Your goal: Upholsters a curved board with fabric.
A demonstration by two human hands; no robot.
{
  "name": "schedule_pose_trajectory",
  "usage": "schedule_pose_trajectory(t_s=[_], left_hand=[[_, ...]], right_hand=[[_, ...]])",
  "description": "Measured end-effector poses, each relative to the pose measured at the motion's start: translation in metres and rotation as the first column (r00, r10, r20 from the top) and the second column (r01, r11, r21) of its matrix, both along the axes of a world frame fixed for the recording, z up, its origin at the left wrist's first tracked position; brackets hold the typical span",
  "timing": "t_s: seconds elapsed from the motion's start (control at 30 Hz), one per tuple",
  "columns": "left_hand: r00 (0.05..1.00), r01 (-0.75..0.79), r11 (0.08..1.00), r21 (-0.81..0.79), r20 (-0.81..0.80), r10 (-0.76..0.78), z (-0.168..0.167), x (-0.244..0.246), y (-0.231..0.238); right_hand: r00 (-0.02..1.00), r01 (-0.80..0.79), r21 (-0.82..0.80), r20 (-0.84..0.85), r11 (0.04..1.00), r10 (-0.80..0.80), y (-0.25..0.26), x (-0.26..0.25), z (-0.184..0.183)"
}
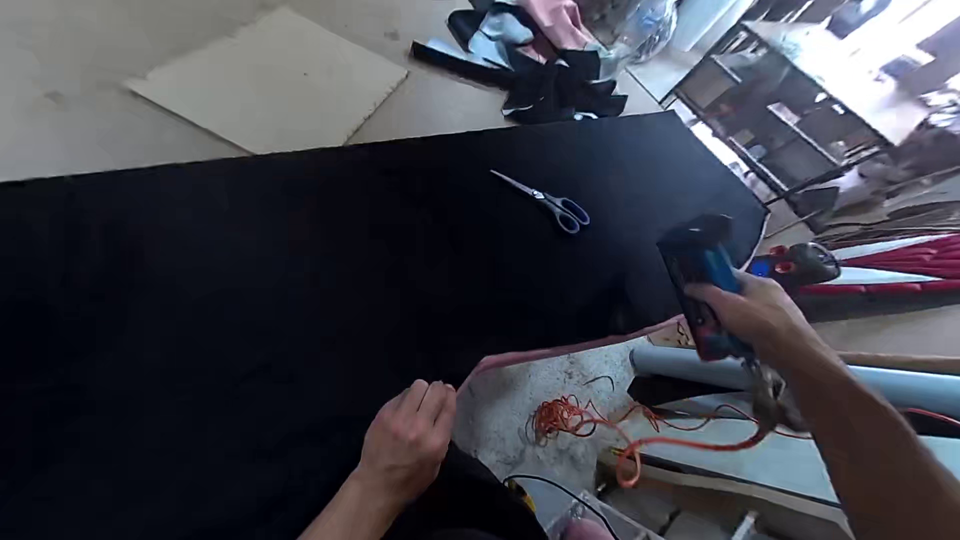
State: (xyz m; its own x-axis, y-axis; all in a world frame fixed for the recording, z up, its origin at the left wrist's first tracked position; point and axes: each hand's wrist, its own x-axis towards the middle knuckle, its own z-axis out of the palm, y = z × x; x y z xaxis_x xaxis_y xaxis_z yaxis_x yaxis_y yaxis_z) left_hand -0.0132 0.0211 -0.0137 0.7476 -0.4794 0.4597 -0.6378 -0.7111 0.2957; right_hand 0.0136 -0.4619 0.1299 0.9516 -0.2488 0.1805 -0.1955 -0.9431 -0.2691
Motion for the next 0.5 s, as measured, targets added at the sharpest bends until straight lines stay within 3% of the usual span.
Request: schedule_pose_trajectory(t_s=[0.07, 0.13, 0.17, 0.27, 0.33, 0.5], left_hand=[[1.0, 0.005, 1.0, -0.021, -0.016, -0.005, 0.002, -0.003, -0.001], [1.0, 0.015, 0.999, -0.037, -0.027, -0.016, 0.003, -0.004, -0.001], [0.999, 0.019, 0.999, -0.042, -0.032, -0.02, 0.003, -0.005, -0.001], [0.999, 0.023, 0.999, -0.047, -0.046, -0.025, 0.003, -0.006, 0.0], [0.999, 0.026, 0.999, -0.036, -0.045, -0.027, 0.003, -0.006, -0.001], [1.0, 0.02, 1.0, 0.009, -0.017, -0.02, 0.005, -0.009, -0.004]], right_hand=[[0.944, 0.313, 0.293, -0.196, 0.903, -0.264, 0.076, -0.024, 0.04], [0.905, 0.418, 0.464, -0.289, 0.781, -0.313, 0.138, -0.045, 0.049], [0.915, 0.397, 0.564, -0.303, 0.724, -0.266, 0.154, -0.06, 0.048], [0.986, 0.122, 0.854, -0.165, 0.506, 0.04, 0.167, -0.12, 0.026], [0.978, 0.055, 0.847, -0.151, 0.528, 0.141, 0.187, -0.129, 0.014], [0.905, 0.039, 0.562, -0.371, 0.826, 0.21, 0.222, -0.107, -0.001]])
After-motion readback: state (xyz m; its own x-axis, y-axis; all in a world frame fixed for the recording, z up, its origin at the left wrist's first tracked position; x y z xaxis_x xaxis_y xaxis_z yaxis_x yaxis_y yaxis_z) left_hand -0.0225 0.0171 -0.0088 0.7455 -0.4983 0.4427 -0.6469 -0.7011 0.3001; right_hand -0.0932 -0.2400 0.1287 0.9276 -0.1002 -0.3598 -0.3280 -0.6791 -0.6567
